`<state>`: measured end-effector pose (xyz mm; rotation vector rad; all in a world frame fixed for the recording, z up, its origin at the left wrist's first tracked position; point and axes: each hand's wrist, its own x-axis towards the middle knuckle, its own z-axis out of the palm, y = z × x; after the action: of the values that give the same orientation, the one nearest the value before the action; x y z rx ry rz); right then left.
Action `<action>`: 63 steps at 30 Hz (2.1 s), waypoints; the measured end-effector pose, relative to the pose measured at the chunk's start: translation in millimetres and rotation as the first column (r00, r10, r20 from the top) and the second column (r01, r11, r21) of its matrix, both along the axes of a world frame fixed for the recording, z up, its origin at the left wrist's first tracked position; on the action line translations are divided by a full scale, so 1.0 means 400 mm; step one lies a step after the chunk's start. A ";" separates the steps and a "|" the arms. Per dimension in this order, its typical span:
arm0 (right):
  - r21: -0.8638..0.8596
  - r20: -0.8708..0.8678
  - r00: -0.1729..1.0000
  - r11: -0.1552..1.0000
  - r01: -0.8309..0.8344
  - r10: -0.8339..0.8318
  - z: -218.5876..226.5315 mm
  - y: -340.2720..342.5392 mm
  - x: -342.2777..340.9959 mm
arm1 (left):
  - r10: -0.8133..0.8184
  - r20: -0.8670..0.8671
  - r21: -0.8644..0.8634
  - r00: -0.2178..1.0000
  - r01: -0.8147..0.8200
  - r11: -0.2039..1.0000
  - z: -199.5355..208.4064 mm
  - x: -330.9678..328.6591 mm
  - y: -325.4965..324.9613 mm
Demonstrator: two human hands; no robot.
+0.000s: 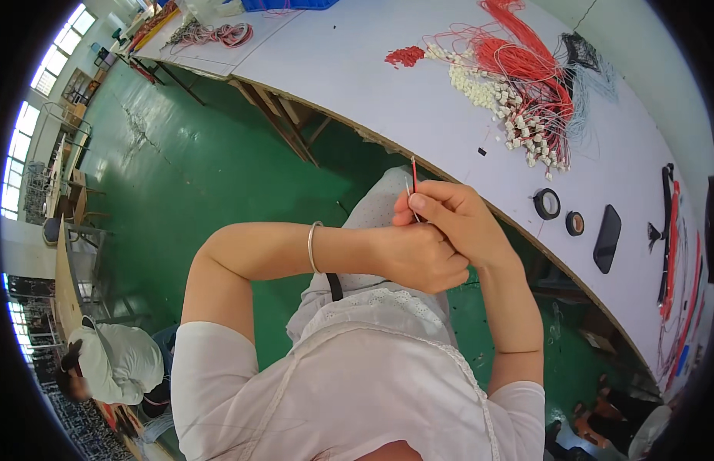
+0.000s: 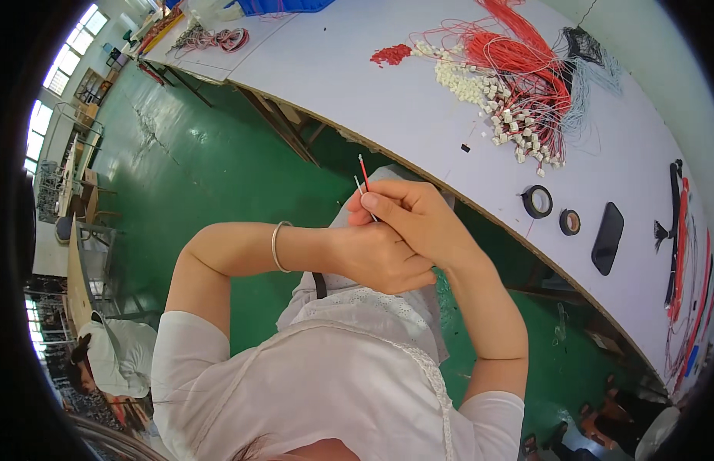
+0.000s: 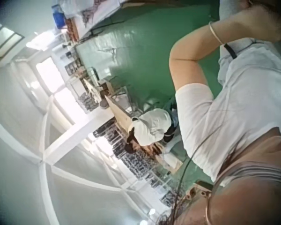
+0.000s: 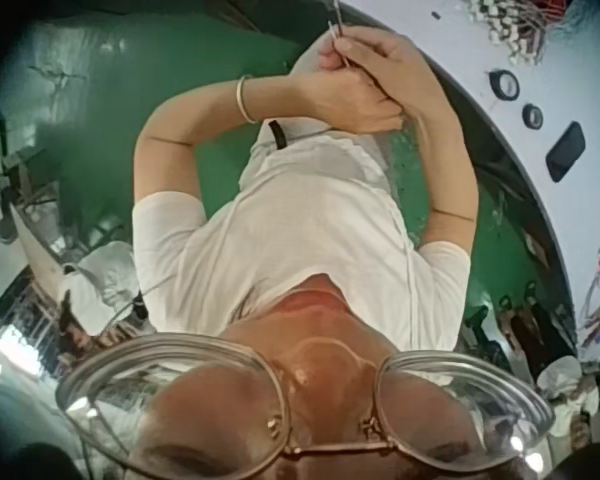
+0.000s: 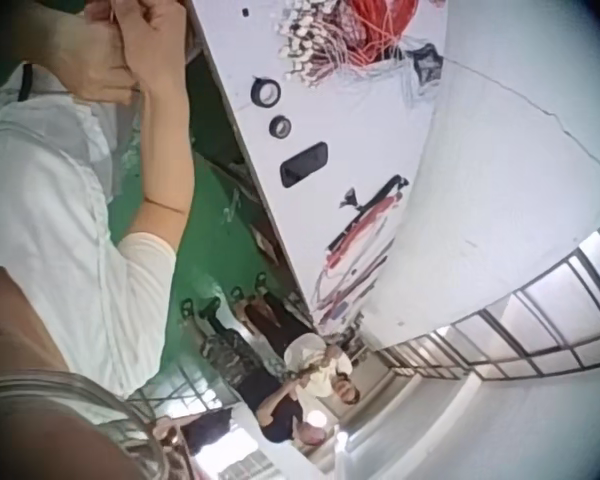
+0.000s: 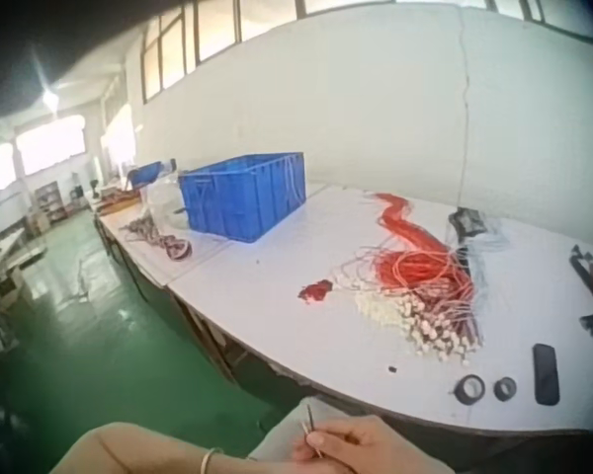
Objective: Assembling and taping wiring harnesses at a workstation in a factory setting.
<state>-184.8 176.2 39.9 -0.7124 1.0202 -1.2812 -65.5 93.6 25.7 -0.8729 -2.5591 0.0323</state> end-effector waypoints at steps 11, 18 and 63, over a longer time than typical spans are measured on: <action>-0.021 0.131 0.985 0.993 0.114 -0.110 -0.005 0.061 0.096 | 0.212 0.558 0.827 0.802 -0.557 -0.069 0.120 0.136 -0.058; 0.010 0.109 0.968 0.974 0.226 -0.226 0.023 0.070 0.119 | 0.048 0.517 0.846 0.855 -0.502 -0.178 0.100 0.133 -0.054; 0.139 -0.136 0.739 0.726 0.673 -0.659 0.046 0.244 0.208 | 0.705 0.309 0.561 0.639 -0.721 0.407 0.033 -0.009 -0.284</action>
<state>-101.7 273.6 58.4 -0.2380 1.5205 -1.7562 -69.2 -19.9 39.1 0.5433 -2.4618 -0.5818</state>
